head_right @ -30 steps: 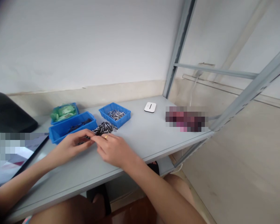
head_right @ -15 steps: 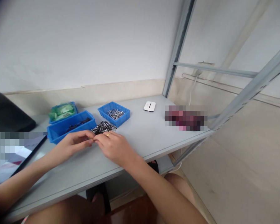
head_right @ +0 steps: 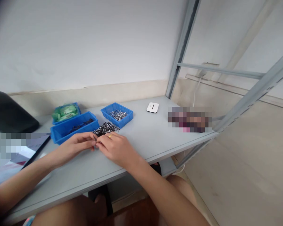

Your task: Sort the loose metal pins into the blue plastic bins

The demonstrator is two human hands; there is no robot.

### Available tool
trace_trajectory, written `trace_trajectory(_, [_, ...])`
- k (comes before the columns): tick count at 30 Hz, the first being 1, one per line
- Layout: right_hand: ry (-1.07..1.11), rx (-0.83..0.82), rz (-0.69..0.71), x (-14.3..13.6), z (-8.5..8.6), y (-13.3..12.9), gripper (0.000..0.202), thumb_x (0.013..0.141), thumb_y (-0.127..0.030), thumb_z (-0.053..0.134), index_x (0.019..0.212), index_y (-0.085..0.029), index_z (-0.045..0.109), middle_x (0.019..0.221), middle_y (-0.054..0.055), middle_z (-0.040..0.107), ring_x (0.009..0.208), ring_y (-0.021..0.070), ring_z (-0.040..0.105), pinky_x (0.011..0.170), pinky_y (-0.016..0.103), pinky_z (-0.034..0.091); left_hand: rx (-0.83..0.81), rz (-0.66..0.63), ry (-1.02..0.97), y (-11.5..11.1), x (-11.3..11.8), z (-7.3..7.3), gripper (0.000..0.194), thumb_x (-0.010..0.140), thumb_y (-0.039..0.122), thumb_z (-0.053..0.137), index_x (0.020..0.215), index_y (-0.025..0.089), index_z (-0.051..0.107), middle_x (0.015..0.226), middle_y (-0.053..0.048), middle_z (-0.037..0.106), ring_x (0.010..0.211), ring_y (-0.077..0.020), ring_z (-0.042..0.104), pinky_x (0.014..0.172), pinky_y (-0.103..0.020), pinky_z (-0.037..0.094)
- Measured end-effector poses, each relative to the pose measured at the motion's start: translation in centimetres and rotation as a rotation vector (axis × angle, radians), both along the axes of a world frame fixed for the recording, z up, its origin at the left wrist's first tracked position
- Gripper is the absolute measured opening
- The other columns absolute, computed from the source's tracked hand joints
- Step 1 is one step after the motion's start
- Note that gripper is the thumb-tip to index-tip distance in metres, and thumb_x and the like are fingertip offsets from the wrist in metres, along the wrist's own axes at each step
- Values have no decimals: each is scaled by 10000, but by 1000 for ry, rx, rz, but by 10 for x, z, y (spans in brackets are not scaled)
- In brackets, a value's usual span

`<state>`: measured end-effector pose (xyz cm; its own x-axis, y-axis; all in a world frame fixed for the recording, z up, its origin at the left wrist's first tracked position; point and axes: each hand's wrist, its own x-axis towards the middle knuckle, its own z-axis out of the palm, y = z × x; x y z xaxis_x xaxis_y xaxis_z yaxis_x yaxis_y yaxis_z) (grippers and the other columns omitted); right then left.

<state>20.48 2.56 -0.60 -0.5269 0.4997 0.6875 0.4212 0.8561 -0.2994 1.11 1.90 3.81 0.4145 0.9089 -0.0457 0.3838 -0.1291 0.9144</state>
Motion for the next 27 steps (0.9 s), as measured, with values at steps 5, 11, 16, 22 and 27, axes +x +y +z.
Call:
trace_trajectory(5, [-35,-26,11,2,2,-4,202,965,-230,390,928,-172,579,822,51,638,819,159,573,804,286,458,27,9,53,0,1,2,157,788,333,584,758,180,600,705,10,597,676,-143,553,685,-281,485])
trace_trajectory(11, [-40,-47,62,2,3,-6,299,933,-155,398,1190,-177,548,1023,71,625,986,169,554,897,291,454,59,-49,124,0,-4,-6,156,818,325,564,762,179,559,755,15,584,729,-149,553,662,-255,462])
trace_trajectory(16, [-91,-58,79,3,4,-5,390,894,-92,408,1244,-198,543,1106,73,588,996,170,536,909,299,455,85,-73,167,0,-6,-6,106,823,268,541,775,176,567,769,11,583,748,-156,560,684,-262,473])
trace_trajectory(22, [-93,-63,51,0,6,-5,347,909,-102,398,1200,-189,568,1105,81,589,1003,176,537,903,300,458,87,-134,175,-1,-8,-9,115,821,245,531,876,184,611,861,-19,634,829,-184,589,787,-320,495])
trace_trajectory(27, [-64,-32,18,0,3,-3,233,954,-175,390,1049,-170,602,983,74,618,974,174,548,915,307,443,79,-103,182,0,-7,-7,158,845,329,531,817,182,580,826,-16,615,796,-179,578,728,-306,499])
